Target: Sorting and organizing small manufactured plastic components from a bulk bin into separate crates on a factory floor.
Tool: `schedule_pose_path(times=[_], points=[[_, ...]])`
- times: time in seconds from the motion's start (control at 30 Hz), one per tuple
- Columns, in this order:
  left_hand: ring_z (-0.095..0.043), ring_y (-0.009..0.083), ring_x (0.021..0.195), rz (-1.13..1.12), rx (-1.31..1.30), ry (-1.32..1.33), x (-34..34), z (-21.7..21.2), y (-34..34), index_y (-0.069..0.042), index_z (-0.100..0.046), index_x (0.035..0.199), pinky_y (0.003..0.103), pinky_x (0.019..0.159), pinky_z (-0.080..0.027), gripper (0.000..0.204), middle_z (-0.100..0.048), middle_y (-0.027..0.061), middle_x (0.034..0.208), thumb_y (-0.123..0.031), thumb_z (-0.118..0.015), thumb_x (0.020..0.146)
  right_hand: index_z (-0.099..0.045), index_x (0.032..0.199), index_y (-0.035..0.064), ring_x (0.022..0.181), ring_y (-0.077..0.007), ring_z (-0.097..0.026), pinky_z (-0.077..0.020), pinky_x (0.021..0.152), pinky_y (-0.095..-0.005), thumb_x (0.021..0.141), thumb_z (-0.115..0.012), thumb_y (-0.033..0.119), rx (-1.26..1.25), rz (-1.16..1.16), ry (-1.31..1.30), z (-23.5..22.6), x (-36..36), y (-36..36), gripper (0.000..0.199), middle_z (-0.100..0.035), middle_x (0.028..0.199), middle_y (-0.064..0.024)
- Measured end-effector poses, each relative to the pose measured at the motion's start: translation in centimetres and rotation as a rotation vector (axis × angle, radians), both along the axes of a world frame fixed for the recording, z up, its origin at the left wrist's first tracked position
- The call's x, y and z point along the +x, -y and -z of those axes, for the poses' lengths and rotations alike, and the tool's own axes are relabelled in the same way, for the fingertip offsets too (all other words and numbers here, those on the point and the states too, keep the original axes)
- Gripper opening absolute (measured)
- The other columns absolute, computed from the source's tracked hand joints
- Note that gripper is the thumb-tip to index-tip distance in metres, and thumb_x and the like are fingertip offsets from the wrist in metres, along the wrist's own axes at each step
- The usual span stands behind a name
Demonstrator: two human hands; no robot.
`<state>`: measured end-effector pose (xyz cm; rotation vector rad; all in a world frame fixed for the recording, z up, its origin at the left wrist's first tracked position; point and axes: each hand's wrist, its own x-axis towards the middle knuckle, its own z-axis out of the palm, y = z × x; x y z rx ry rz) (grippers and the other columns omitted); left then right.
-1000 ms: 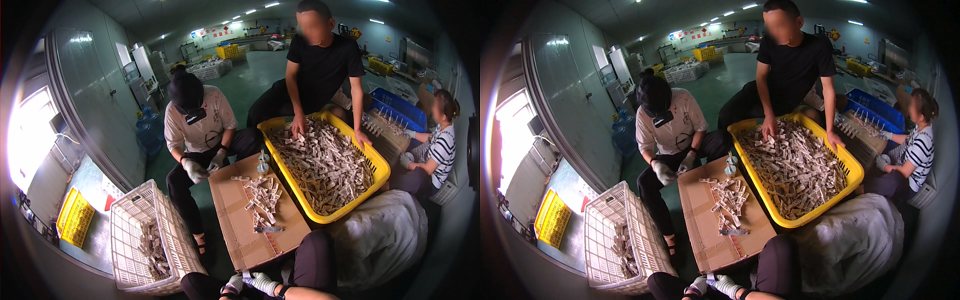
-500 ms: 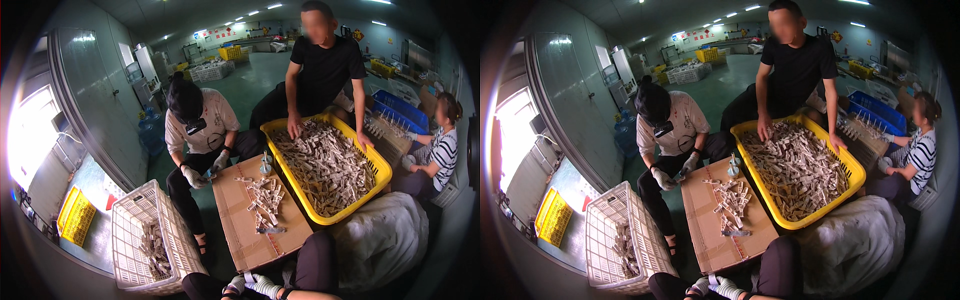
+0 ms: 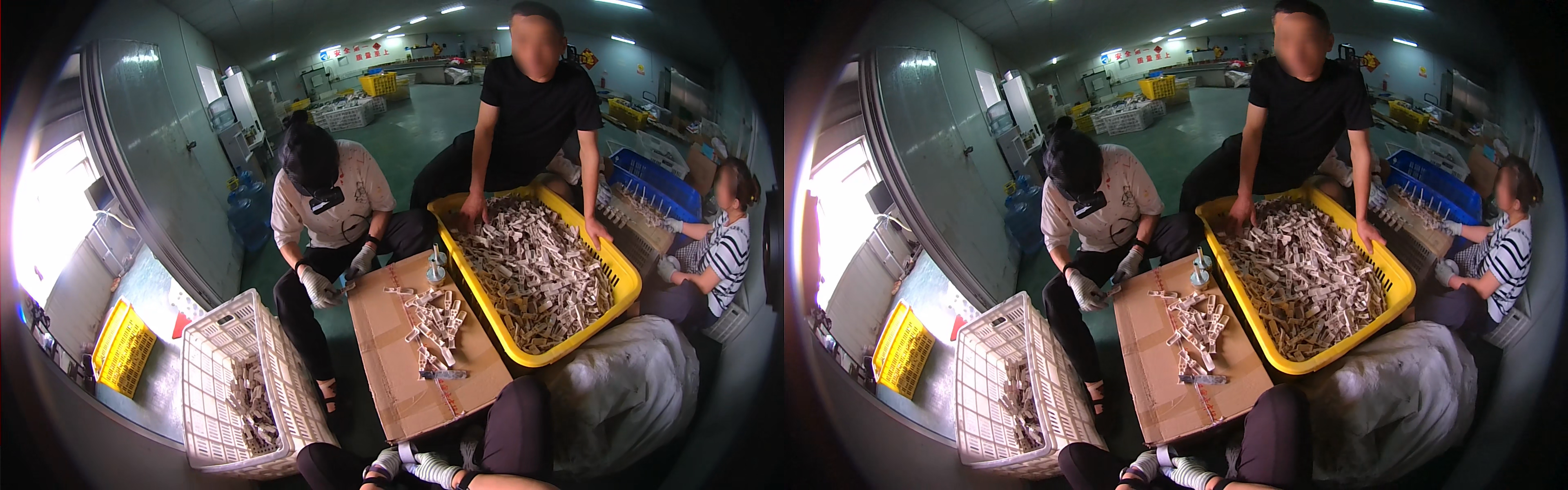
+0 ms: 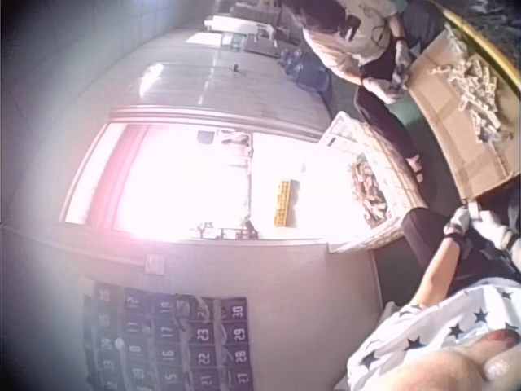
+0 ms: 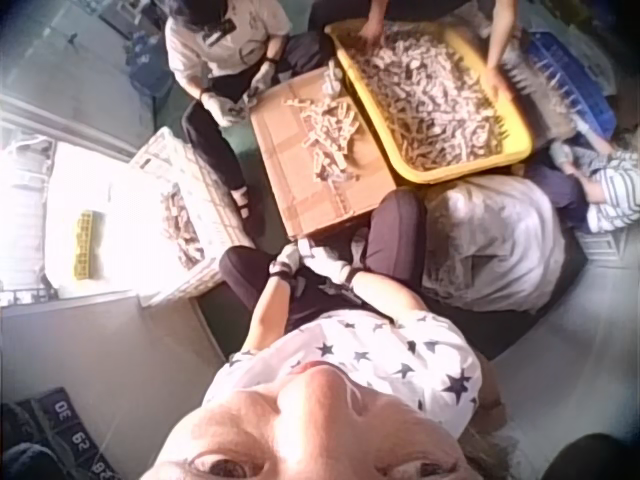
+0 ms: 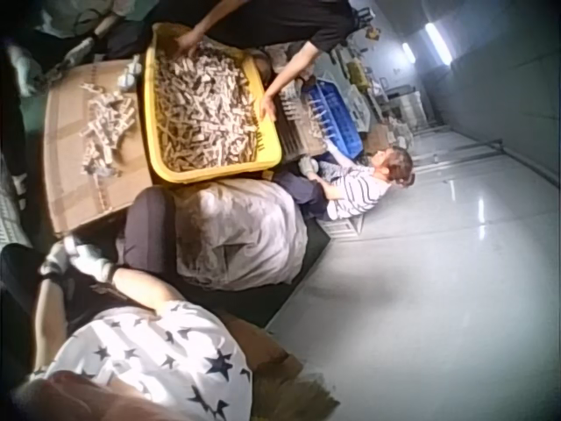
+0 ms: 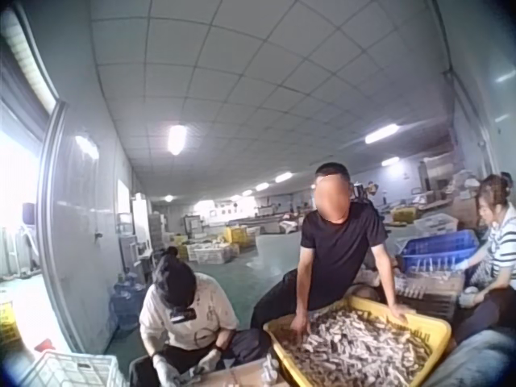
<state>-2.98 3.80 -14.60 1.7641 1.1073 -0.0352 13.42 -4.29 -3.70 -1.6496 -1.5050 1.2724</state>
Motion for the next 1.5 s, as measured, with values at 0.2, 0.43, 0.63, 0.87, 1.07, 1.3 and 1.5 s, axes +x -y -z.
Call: schedule_pose_path(times=[0.2, 0.43, 0.63, 0.87, 1.07, 1.3, 1.5], points=[[-0.059, 0.0157, 0.108, 0.204, 0.224, -0.185, -0.6, -0.7, -0.2, -0.02, -0.064, 0.109, 0.028, 0.097, -0.044, 0.029, -0.065, 0.0036, 0.115, -0.012, -0.043, 0.091, -0.071, 0.088, 0.0153, 0.078, -0.0317, -0.067, -0.0513, 0.068, -0.0448, 0.085, -0.064, 0.033, 0.186, 0.045, 0.068, 1.4, -0.8, 0.4, 0.019, -0.069, 0.08, -0.0132], [-0.057, 0.0199, 0.113, 0.382, 0.378, -0.38, -0.4, -3.5, -0.2, -0.018, -0.063, 0.115, 0.031, 0.099, -0.044, 0.033, -0.064, 0.0062, 0.119, -0.015, -0.052, 0.084, -0.069, 0.084, 0.0137, 0.069, -0.0317, -0.066, -0.0511, 0.061, -0.0433, 0.088, -0.062, 0.032, 0.209, 0.002, 0.146, 1.9, -0.7, 0.0, 0.019, -0.067, 0.074, -0.0146], [-0.058, 0.0209, 0.111, 0.34, 0.402, -0.315, -1.6, 0.4, -0.3, -0.018, -0.063, 0.115, 0.031, 0.099, -0.044, 0.032, -0.064, 0.0072, 0.12, -0.015, -0.048, 0.087, -0.067, 0.084, 0.011, 0.066, -0.0305, -0.065, -0.0505, 0.059, -0.0423, 0.089, -0.061, 0.027, 0.299, -0.045, 0.085, 0.2, -0.2, 0.1, 0.018, -0.066, 0.072, -0.0143], [-0.061, 0.0229, 0.104, 0.291, 0.492, -0.212, -4.2, 7.8, -1.0, -0.016, -0.063, 0.114, 0.032, 0.093, -0.047, 0.034, -0.064, 0.0093, 0.116, -0.017, -0.053, 0.082, -0.067, 0.089, 0.0079, 0.068, -0.0274, -0.064, -0.0502, 0.061, -0.0385, 0.089, -0.062, 0.022, 0.197, -0.091, -0.076, 1.8, 0.0, -0.3, 0.015, -0.066, 0.074, -0.0139], [-0.061, 0.022, 0.105, 0.33, 0.5, -0.258, -4.5, 7.7, -1.1, -0.017, -0.062, 0.115, 0.031, 0.093, -0.047, 0.034, -0.064, 0.0092, 0.116, -0.018, -0.052, 0.083, -0.066, 0.092, 0.0039, 0.075, -0.0223, -0.063, -0.0502, 0.067, -0.0356, 0.091, -0.06, 0.016, -0.057, 0.01, -0.409, -1.1, 0.1, -0.4, 0.014, -0.067, 0.08, -0.0134], [-0.06, 0.0211, 0.106, 0.374, 0.508, -0.309, -4.4, 7.2, -0.9, -0.017, -0.062, 0.116, 0.031, 0.092, -0.047, 0.034, -0.064, 0.0091, 0.117, -0.018, -0.05, 0.084, -0.066, 0.093, 0.0031, 0.074, -0.0153, -0.06, -0.0496, 0.066, -0.0324, 0.089, -0.063, 0.01, -0.214, 0.096, -0.657, -0.5, 0.2, -0.4, 0.009, -0.066, 0.078, -0.0102], [-0.06, 0.0204, 0.106, 0.414, 0.501, -0.331, -2.2, 2.0, 0.0, -0.018, -0.062, 0.116, 0.031, 0.092, -0.047, 0.034, -0.064, 0.009, 0.117, -0.019, -0.049, 0.085, -0.064, 0.097, 0.0051, 0.073, -0.0132, -0.06, -0.0494, 0.065, -0.0287, 0.09, -0.062, 0.009, -0.004, -0.016, -0.483, 0.2, 0.7, -0.6, 0.008, -0.062, 0.077, -0.006]])
